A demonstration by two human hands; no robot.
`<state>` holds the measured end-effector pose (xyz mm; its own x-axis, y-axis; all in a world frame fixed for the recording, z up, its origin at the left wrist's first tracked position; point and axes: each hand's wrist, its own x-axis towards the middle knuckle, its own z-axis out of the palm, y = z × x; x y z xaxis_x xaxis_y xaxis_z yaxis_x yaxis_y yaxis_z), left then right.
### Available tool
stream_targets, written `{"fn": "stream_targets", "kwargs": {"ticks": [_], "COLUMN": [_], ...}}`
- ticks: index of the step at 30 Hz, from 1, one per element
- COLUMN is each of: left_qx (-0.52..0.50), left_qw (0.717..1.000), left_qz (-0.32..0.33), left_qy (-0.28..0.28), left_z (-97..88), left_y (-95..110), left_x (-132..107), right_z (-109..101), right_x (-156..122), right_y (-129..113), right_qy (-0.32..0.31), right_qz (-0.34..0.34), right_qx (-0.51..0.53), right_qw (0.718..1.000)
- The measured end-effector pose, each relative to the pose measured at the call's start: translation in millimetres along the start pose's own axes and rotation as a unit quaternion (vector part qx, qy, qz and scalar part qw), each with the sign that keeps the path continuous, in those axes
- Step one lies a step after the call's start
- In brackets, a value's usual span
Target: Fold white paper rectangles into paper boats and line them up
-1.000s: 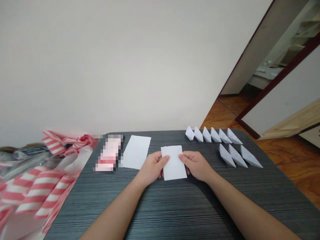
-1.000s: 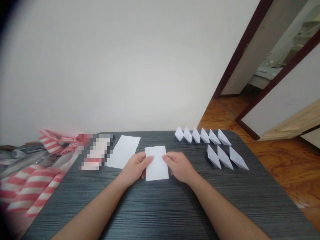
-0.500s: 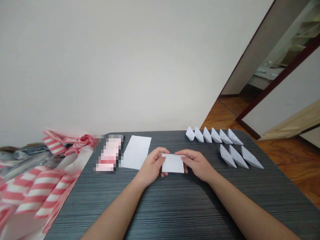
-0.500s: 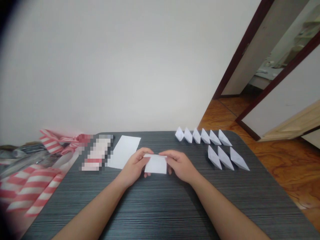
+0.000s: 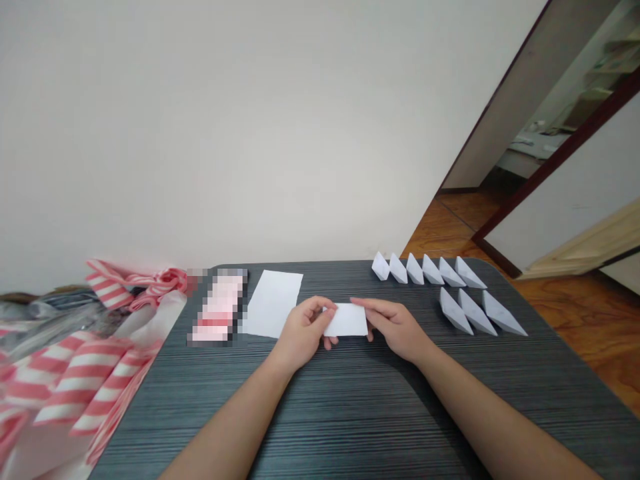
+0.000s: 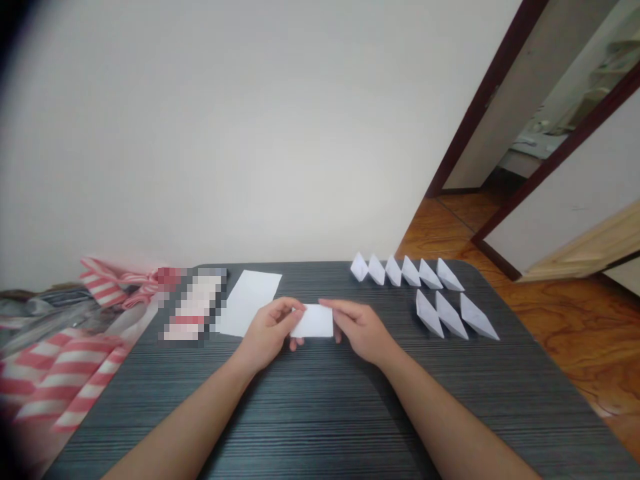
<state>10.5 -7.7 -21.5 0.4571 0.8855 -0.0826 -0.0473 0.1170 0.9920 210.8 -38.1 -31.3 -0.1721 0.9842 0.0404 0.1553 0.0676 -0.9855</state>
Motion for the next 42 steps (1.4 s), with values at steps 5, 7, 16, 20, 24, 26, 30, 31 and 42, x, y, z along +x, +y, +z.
{"fn": "stream_targets", "kwargs": {"ticks": [5, 7, 16, 20, 24, 26, 30, 31, 42], "left_qx": [0.015, 0.013, 0.014, 0.019, 0.053, 0.063, 0.067, 0.068, 0.054], "left_qw": [0.999, 0.999, 1.000, 1.000, 0.998, 0.998, 0.998, 0.998, 0.998], "left_qz": [0.011, 0.012, 0.004, -0.012, -0.015, -0.009, -0.005, -0.006, -0.008], "left_qy": [0.030, 0.032, 0.016, 0.002, -0.003, -0.003, -0.002, -0.002, 0.024], "left_z": [3.2, 3.9, 3.0, 2.9, 1.8, 1.2, 0.7, 0.8, 1.1], "left_y": [2.7, 2.8, 1.3, 2.1, 1.8, 1.1, 0.4, 0.5, 1.5], "left_x": [-1.5, -1.5, -0.2, -0.5, -1.2, -1.6, -1.8, -1.7, -1.1], "right_z": [2.7, 3.9, 5.8, 5.3, 5.8, 6.2, 6.4, 6.2, 6.1], "right_x": [1.0, 1.3, 2.3, 2.9, 3.1, 3.1, 3.0, 3.0, 2.6], "right_y": [6.0, 6.6, 6.3, 7.8, 7.2, 6.7, 6.8, 7.1, 0.7], "right_qy": [-0.020, -0.041, -0.030, -0.024, -0.018, -0.019, -0.024, -0.025, -0.066], "right_qz": [0.048, 0.056, 0.052, 0.049, 0.044, 0.045, 0.050, 0.050, 0.063], "right_qx": [0.088, 0.074, 0.041, 0.031, 0.028, 0.026, 0.026, 0.024, 0.040], "right_qw": [0.995, 0.995, 0.997, 0.998, 0.998, 0.998, 0.998, 0.998, 0.995]}}
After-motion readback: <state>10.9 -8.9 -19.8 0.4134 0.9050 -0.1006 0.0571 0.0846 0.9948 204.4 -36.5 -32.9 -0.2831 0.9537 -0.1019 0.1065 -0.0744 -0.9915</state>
